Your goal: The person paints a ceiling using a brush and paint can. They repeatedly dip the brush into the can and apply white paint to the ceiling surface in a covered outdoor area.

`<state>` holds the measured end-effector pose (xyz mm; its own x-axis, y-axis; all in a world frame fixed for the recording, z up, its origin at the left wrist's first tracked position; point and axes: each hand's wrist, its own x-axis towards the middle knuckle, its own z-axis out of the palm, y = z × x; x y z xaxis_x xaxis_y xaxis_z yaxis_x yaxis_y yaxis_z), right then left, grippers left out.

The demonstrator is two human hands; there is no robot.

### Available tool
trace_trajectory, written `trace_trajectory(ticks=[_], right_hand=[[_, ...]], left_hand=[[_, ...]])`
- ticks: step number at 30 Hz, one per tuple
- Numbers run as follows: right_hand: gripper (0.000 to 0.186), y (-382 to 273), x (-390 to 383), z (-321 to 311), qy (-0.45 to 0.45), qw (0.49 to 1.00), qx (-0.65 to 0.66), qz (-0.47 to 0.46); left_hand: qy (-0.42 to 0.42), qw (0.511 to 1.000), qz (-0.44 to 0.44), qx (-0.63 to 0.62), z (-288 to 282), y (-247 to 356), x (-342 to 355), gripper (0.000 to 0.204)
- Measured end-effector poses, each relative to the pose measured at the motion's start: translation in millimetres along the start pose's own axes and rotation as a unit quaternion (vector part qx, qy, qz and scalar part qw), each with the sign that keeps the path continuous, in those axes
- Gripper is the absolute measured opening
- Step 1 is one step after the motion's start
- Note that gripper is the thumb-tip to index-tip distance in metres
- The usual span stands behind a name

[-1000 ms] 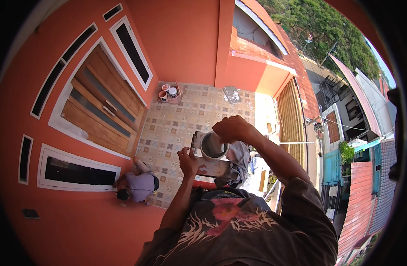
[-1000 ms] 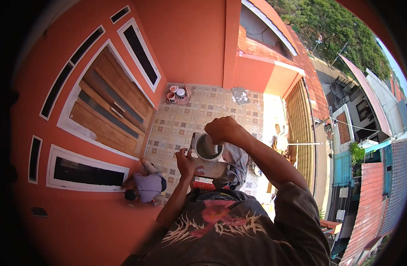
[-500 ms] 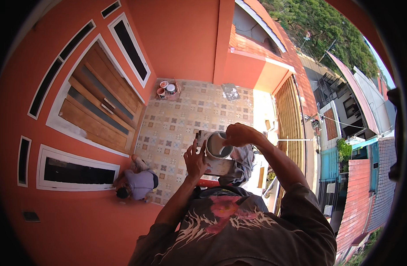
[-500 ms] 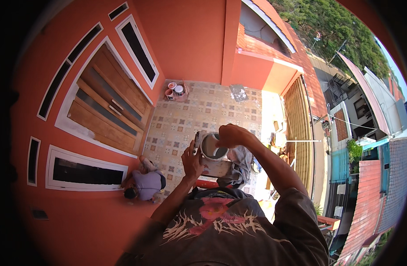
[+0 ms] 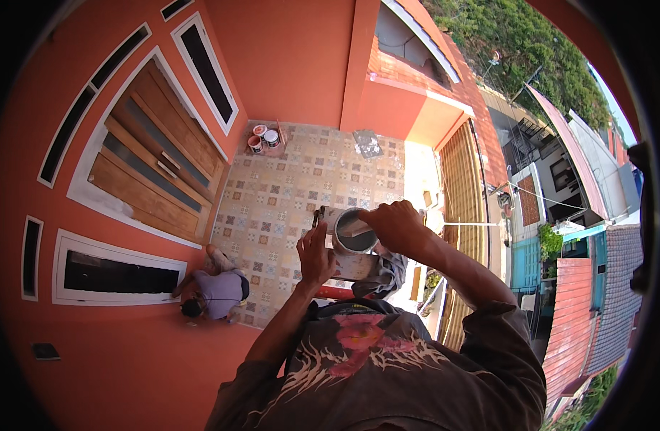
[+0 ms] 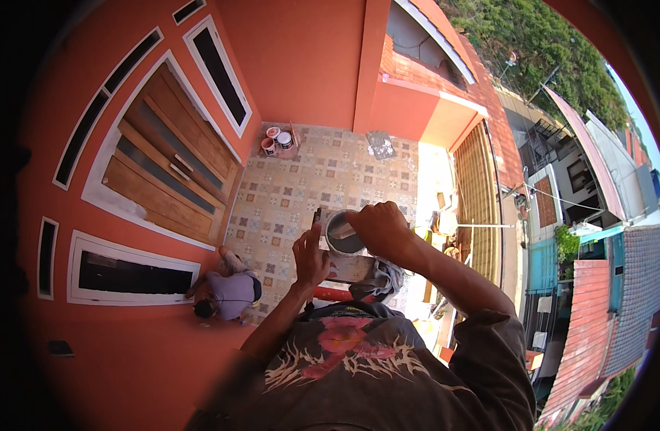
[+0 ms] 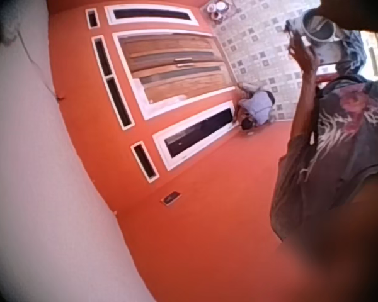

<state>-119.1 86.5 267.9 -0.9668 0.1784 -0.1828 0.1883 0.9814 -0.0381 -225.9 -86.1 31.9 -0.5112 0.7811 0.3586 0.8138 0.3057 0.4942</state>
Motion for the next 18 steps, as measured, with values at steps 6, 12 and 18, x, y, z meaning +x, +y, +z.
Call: trace_trajectory(ticks=[6, 12, 18], right_hand=[[0.031, -3, -15, -12, -0.015, 1.0, -0.02, -0.008], [0.016, 3, -39, -11, 0.047, 0.994, -0.079, -0.062], [0.012, 5, -53, -17, 0.024, 0.984, -0.149, -0.094]], left_hand=[[-0.069, 0.996, 0.005, -0.065, -23, 23, -3, 0.116], [0.051, 0.991, -0.009, -0.12, 8, 36, 12, 0.123], [0.067, 0.988, -0.005, -0.138, 27, 26, 9, 0.114]])
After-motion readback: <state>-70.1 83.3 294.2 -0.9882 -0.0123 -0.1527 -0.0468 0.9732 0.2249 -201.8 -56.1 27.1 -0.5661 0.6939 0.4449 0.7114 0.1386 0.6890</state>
